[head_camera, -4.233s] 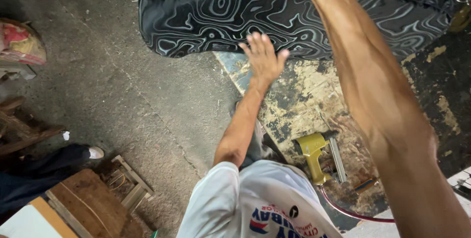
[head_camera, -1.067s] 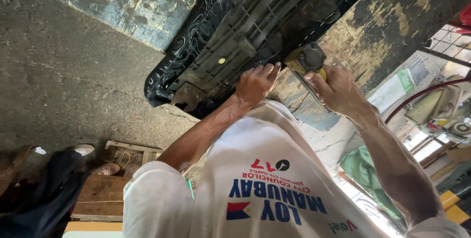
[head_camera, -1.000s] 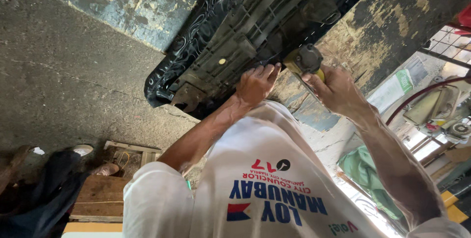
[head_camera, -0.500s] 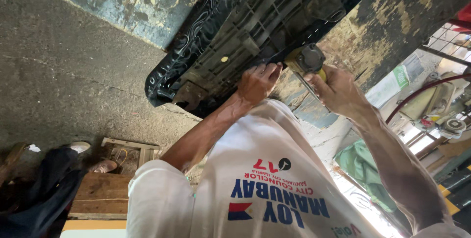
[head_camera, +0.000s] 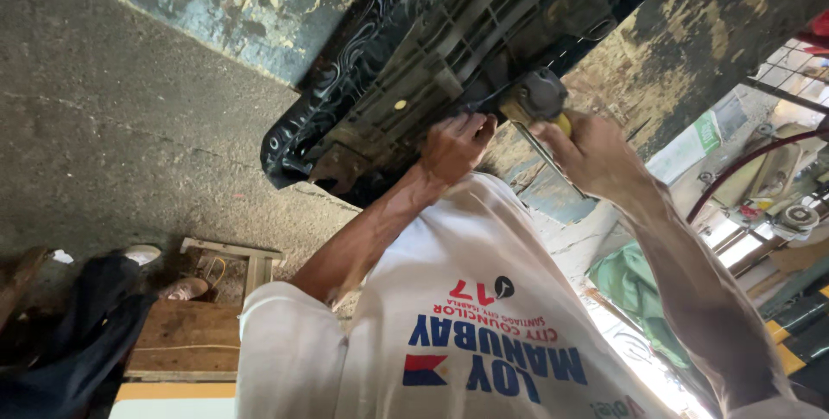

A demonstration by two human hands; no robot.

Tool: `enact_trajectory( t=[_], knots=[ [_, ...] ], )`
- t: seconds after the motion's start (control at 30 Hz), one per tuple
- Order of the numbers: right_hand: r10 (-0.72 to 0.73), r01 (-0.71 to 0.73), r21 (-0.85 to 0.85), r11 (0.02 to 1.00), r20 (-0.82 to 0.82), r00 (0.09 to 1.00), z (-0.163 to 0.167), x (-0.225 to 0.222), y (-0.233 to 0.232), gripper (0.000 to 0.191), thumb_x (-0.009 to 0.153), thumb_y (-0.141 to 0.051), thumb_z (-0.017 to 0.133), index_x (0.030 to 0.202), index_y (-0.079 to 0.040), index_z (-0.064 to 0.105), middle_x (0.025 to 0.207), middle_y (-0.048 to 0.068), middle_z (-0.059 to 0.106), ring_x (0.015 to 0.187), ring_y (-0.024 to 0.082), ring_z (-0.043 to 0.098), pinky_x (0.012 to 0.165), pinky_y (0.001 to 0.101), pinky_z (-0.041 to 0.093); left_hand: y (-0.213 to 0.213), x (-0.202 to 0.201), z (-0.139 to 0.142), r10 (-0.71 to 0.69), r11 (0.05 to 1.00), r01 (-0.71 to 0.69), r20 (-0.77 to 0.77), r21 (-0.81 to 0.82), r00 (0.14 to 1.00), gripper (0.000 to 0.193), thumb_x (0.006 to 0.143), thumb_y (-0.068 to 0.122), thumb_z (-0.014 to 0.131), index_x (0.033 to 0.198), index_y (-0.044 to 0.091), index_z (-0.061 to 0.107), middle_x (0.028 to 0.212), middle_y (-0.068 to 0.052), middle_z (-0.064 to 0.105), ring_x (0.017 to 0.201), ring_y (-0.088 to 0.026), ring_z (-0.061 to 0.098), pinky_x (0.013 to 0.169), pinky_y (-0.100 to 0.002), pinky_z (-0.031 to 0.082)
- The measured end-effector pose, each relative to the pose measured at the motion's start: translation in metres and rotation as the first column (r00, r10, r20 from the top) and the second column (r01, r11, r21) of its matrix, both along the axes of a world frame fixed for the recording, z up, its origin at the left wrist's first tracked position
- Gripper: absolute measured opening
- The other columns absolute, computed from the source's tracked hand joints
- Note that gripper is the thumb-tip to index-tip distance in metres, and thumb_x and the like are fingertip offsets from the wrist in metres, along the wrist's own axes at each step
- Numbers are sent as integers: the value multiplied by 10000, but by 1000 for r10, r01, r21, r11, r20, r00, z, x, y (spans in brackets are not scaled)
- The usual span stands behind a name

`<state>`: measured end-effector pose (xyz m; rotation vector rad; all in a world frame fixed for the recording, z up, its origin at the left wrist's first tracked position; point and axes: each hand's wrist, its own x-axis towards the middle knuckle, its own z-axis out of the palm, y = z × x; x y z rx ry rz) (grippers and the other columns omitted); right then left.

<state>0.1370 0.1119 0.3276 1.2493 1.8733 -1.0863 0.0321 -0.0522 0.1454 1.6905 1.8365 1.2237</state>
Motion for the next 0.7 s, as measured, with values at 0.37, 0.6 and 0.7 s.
enact_trajectory(
  t=[0.37,0.6,0.7],
  knots=[
    [-152,150,24,988,97,984,13,-2,-11,583,998,-579,454,770,-61,592,508,40,495,367,152,484,332,368,453,4,-13,20,-40,998,46,103,-52,994,172,938,95,691,1101,60,734,931,-50,645,786,-235,686,641,-374,560],
    [-307,343,158,926,-213,928,28,63,-22,527,1053,-510,441,859,-40,582,642,70,610,460,154,586,382,332,506,36,-104,70,-84,996,80,120,31,989,301,903,303,792,1082,63,757,832,-103,694,718,-272,672,590,-408,534],
    [-289,353,217,910,-277,916,16,91,-28,497,1096,-413,484,831,-5,587,661,90,628,487,151,604,378,309,511,69,-154,54,464,873,-469,71,135,883,209,974,277,751,1089,107,710,949,-150,722,863,-345,709,787,-445,574]
  ],
)
